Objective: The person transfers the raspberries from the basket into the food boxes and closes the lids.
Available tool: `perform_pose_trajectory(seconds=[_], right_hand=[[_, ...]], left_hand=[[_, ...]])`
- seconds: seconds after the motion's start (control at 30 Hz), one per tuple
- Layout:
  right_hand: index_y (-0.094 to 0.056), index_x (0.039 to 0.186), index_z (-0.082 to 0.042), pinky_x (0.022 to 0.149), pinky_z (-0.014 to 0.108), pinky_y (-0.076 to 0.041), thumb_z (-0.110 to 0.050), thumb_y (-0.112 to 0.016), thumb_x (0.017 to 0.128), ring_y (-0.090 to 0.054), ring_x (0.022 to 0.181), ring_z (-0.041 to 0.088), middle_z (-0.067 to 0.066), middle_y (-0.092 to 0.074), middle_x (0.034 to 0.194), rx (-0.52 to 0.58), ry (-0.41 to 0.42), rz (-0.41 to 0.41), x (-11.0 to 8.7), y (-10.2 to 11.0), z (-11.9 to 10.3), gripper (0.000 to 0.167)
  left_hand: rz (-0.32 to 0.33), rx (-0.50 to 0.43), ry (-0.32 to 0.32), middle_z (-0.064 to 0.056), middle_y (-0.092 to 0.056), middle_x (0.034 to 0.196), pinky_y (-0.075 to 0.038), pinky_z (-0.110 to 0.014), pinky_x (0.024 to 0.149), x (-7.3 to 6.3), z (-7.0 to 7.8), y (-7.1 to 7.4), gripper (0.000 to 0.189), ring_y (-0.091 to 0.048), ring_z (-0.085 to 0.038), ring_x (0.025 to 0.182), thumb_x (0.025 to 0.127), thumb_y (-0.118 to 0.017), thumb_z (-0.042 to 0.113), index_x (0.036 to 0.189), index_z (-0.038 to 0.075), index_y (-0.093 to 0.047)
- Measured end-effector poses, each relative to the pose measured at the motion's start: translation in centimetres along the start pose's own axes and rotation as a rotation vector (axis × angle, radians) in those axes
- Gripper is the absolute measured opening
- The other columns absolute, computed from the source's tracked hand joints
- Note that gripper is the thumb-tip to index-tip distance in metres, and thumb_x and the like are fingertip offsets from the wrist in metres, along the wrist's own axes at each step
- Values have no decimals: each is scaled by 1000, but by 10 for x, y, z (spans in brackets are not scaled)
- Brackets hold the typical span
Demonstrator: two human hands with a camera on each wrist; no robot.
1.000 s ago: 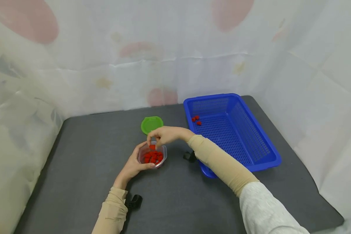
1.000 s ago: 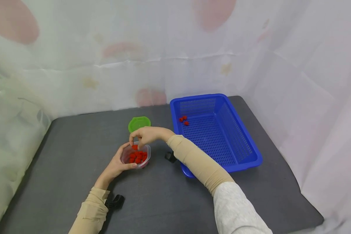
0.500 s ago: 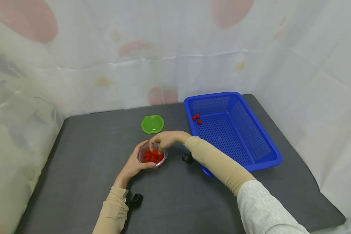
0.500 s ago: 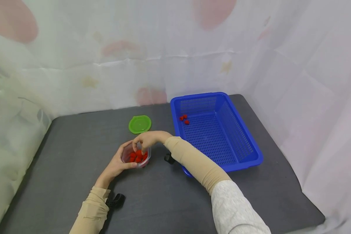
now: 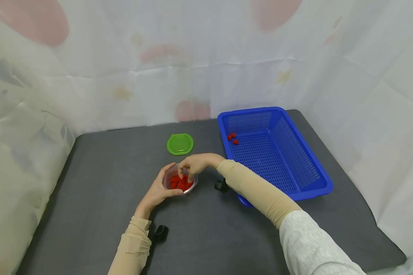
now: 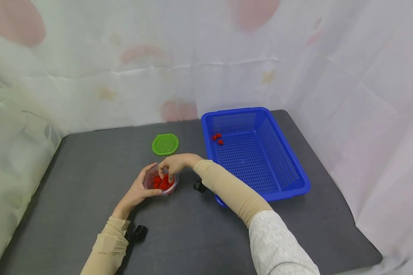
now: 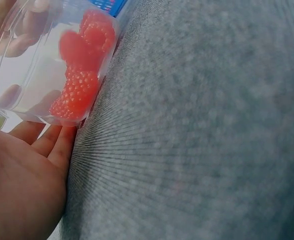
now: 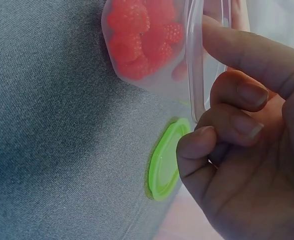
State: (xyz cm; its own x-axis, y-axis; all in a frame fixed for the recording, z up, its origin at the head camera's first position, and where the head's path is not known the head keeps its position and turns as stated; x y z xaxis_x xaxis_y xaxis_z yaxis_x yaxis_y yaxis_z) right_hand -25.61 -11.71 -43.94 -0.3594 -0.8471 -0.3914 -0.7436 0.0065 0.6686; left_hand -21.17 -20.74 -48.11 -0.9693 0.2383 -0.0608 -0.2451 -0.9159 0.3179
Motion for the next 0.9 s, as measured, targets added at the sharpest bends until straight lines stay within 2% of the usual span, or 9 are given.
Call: perform_pose_trajectory(seconds=[0.13, 0.23, 0.43, 0.57, 0.8, 0.9], right_hand=[[-61, 101, -14, 58, 20, -36, -9, -69, 82, -36, 55, 9, -5, -38, 59, 25, 1, -9, 0, -1, 2, 21], [-61, 103, -13, 57, 21, -35, -9, -69, 83, -35, 53, 9, -5, -37, 56, 38, -4, -16, 0, -2, 3, 22], [-61, 104, -14, 56, 21, -35, -11, -70, 82, -40, 59, 9, -5, -43, 66, 30, -4, -26, 1, -4, 1, 24], [-61, 105, -15, 57, 21, -35, -12, -70, 82, -41, 60, 9, -3, -43, 67, 39, -2, -34, -1, -4, -1, 25], [-60, 109, -15, 60, 21, -40, -14, -69, 83, -46, 67, 10, -2, -50, 74, 15, 35, -11, -13, 9, -10, 28], [-60, 111, -15, 60, 22, -40, -15, -68, 84, -46, 65, 12, -3, -49, 69, 19, 63, 15, -21, 18, -14, 28]], left_hand=[[-6, 6, 2, -14, -36, 143, -38, -49, 102, -3, 12, -2, 92, -44, -35, 125, 74, -77, 10, 147, 16, -21], [-9, -10, 1, -14, -36, 144, -36, -52, 104, -4, 13, -3, 93, -43, -35, 127, 74, -77, 9, 147, 16, -21], [-4, -5, 15, -13, -36, 144, -34, -53, 105, -6, 12, -4, 91, -41, -36, 128, 74, -77, 10, 146, 17, -22], [-4, 5, 27, -13, -36, 143, -35, -53, 105, -7, 13, -5, 91, -41, -35, 127, 74, -78, 12, 146, 19, -23], [-10, 4, 25, -13, -36, 144, -35, -53, 105, -6, 16, -5, 91, -41, -35, 129, 75, -76, 10, 146, 20, -21], [-15, -3, 10, -14, -37, 144, -35, -53, 105, -5, 17, -5, 91, -41, -35, 129, 75, -76, 10, 146, 18, -20]])
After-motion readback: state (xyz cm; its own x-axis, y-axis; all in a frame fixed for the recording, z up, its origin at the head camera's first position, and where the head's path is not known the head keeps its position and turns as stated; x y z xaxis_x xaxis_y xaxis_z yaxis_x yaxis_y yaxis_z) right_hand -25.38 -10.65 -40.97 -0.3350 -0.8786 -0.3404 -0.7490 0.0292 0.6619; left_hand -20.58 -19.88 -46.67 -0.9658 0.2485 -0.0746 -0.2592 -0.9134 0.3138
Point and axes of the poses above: each hand's wrist, its own x-axis towards the middle knuckle, its own y-axis out of the back of the hand, z = x × y, the point moved 9 cm from there along x, towards the middle knuckle
